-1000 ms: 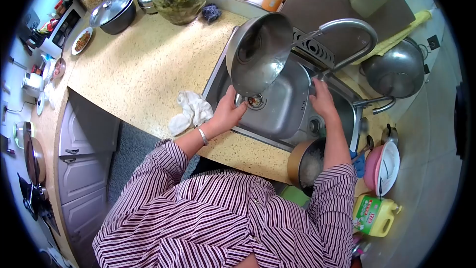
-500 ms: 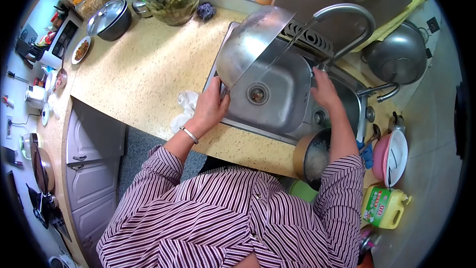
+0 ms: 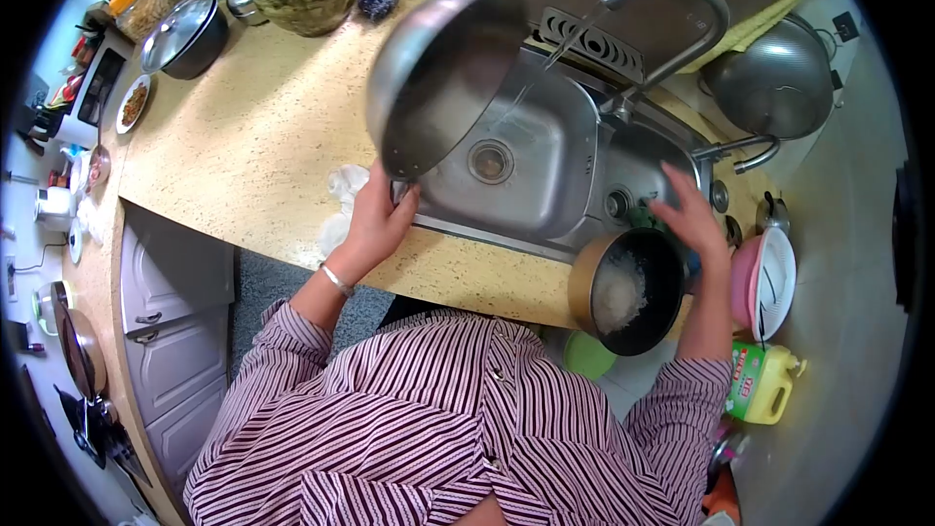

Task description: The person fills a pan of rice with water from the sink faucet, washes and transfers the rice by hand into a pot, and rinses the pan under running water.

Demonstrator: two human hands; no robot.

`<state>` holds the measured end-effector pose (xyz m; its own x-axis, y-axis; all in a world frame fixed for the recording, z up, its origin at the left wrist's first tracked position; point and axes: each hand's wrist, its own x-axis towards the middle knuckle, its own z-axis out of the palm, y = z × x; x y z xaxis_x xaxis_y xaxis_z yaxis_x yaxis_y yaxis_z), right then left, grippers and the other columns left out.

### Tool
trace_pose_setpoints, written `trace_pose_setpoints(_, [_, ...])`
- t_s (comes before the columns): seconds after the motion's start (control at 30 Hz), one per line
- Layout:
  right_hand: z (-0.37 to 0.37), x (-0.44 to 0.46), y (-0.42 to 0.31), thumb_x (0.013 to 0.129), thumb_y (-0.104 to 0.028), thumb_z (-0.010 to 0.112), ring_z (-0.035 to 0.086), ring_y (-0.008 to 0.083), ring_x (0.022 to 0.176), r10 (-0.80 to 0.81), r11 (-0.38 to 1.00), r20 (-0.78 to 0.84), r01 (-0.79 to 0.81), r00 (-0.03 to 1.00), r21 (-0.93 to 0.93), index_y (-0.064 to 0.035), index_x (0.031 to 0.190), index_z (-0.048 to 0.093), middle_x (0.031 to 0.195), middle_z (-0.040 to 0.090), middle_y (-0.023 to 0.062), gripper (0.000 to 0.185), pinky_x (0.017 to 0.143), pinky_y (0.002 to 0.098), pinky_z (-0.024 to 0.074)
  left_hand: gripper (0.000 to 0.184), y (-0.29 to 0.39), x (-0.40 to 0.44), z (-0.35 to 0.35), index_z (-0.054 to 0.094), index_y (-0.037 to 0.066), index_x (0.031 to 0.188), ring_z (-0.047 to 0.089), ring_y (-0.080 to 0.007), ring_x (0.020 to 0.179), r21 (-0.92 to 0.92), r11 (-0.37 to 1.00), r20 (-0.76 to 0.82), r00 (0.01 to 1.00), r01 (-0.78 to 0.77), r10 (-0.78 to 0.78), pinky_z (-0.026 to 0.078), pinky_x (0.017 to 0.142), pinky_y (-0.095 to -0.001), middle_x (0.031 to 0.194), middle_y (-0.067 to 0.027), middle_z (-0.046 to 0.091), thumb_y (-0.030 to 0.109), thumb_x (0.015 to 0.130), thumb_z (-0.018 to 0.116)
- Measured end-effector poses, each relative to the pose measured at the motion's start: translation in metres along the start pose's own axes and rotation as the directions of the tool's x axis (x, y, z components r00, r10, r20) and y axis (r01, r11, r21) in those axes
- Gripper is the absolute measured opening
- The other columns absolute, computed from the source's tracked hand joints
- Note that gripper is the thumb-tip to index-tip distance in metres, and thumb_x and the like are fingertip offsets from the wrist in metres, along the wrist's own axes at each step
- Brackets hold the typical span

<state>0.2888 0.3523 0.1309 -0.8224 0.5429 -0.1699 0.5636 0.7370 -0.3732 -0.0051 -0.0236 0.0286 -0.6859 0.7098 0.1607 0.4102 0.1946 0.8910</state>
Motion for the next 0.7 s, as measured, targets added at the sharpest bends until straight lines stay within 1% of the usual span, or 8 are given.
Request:
trace_pose_setpoints(0.07, [-0.005, -0.038, 0.032, 0.085, -0.037, 0.076, 0.055, 0.0350, 0.128, 0.198, 0.979, 0.177, -0.202, 0.964, 0.007, 0.0008, 0.142, 0.048, 0.137, 0.056, 0.0241, 0.074, 0.109, 0.0393, 0.0421, 0.056, 0.005, -0.007, -0.001, 0.032, 0.003, 0.144, 0.065, -0.0314, 0.067, -0.096, 0.988, 0.081, 0.990, 0.120, -0.112, 0.053, 0.061, -0.0418, 0.098, -0.0182, 0.065, 0.009, 0.095, 0.059])
trace_pose_setpoints(0.13, [-0.010, -0.067, 0.024, 0.084, -0.041, 0.077, 0.062, 0.0319, 0.117, 0.448, 0.841, 0.368, -0.524, 0.814, 0.134, 0.0028, 0.135, 0.054, 0.125, 0.064, 0.0227, 0.072, 0.101, 0.0387, 0.0474, 0.042, 0.037, -0.008, -0.010, 0.039, 0.003, 0.136, 0.049, -0.0071, 0.049, -0.498, 0.773, 0.196, 0.919, 0.393, -0.341, 0.039, 0.042, -0.0215, 0.069, 0.0003, 0.052, 0.013, 0.099, 0.057])
trace_pose_setpoints(0.2, [0.002, -0.086, 0.045, 0.084, -0.041, 0.077, 0.065, 0.0258, 0.105, 0.457, 0.773, 0.499, -0.606, 0.736, 0.186, 0.0041, 0.129, 0.058, 0.115, 0.067, 0.0186, 0.066, 0.092, 0.0359, 0.0505, 0.044, 0.037, -0.006, -0.013, 0.038, 0.002, 0.137, 0.049, -0.0076, 0.049, -0.585, 0.683, 0.256, 0.899, 0.437, -0.356, 0.039, 0.041, -0.0218, 0.068, 0.0003, 0.051, 0.014, 0.099, 0.057])
trace_pose_setpoints(0.23, [0.011, -0.095, 0.053, 0.084, -0.041, 0.077, 0.065, 0.0258, 0.105, 0.454, 0.780, 0.491, -0.598, 0.743, 0.183, 0.0041, 0.129, 0.058, 0.115, 0.067, 0.0186, 0.066, 0.092, 0.0359, 0.0505, 0.046, 0.036, -0.006, -0.015, 0.037, 0.001, 0.137, 0.048, -0.0080, 0.048, -0.653, 0.584, 0.322, 0.875, 0.482, -0.362, 0.039, 0.041, -0.0220, 0.067, 0.0003, 0.050, 0.016, 0.099, 0.057])
trace_pose_setpoints(0.33, [0.015, -0.096, 0.058, 0.088, -0.036, 0.075, 0.063, 0.0190, 0.095, 0.357, 0.924, 0.235, -0.379, 0.904, 0.052, 0.0033, 0.123, 0.061, 0.106, 0.068, 0.0131, 0.054, 0.086, 0.0334, 0.0507, 0.043, 0.042, -0.006, -0.018, 0.039, 0.000, 0.134, 0.048, -0.0084, 0.047, -0.687, 0.554, 0.333, 0.881, 0.470, -0.335, 0.040, 0.041, -0.0222, 0.067, 0.0002, 0.050, 0.017, 0.099, 0.057])
trace_pose_setpoints(0.4, [0.016, -0.081, 0.050, 0.092, -0.027, 0.070, 0.063, 0.0190, 0.091, 0.295, 0.918, -0.056, -0.266, 0.954, 0.293, 0.0020, 0.123, 0.061, 0.101, 0.068, 0.0129, 0.043, 0.084, 0.0325, 0.0511, 0.042, 0.044, -0.008, -0.020, 0.040, 0.000, 0.132, 0.048, -0.0084, 0.047, -0.677, 0.565, 0.337, 0.881, 0.472, -0.333, 0.040, 0.040, -0.0222, 0.066, 0.0002, 0.050, 0.017, 0.098, 0.057])
trace_pose_setpoints(0.57, [0.025, 0.024, -0.019, 0.093, -0.019, 0.064, 0.067, 0.0292, 0.096, -0.008, 0.981, -0.127, 0.033, 0.992, 0.190, -0.0011, 0.114, 0.064, 0.102, 0.069, 0.0184, 0.028, 0.086, 0.0365, 0.0523, 0.038, 0.056, -0.016, -0.026, 0.042, 0.000, 0.126, 0.047, -0.0087, 0.046, -0.661, 0.560, 0.371, 0.866, 0.500, -0.335, 0.040, 0.040, -0.0227, 0.066, -0.0004, 0.050, 0.018, 0.097, 0.059])
trace_pose_setpoints(0.7, [0.068, 0.114, -0.018, 0.092, -0.020, 0.062, 0.067, 0.0342, 0.100, -0.096, 0.991, -0.109, 0.106, 0.989, 0.087, -0.0014, 0.110, 0.066, 0.105, 0.069, 0.0209, 0.027, 0.088, 0.0407, 0.0521, 0.033, 0.063, -0.026, -0.027, 0.043, 0.002, 0.120, 0.046, -0.0094, 0.044, -0.703, 0.494, 0.372, 0.857, 0.511, -0.357, 0.039, 0.039, -0.0231, 0.065, -0.0015, 0.049, 0.018, 0.096, 0.061])
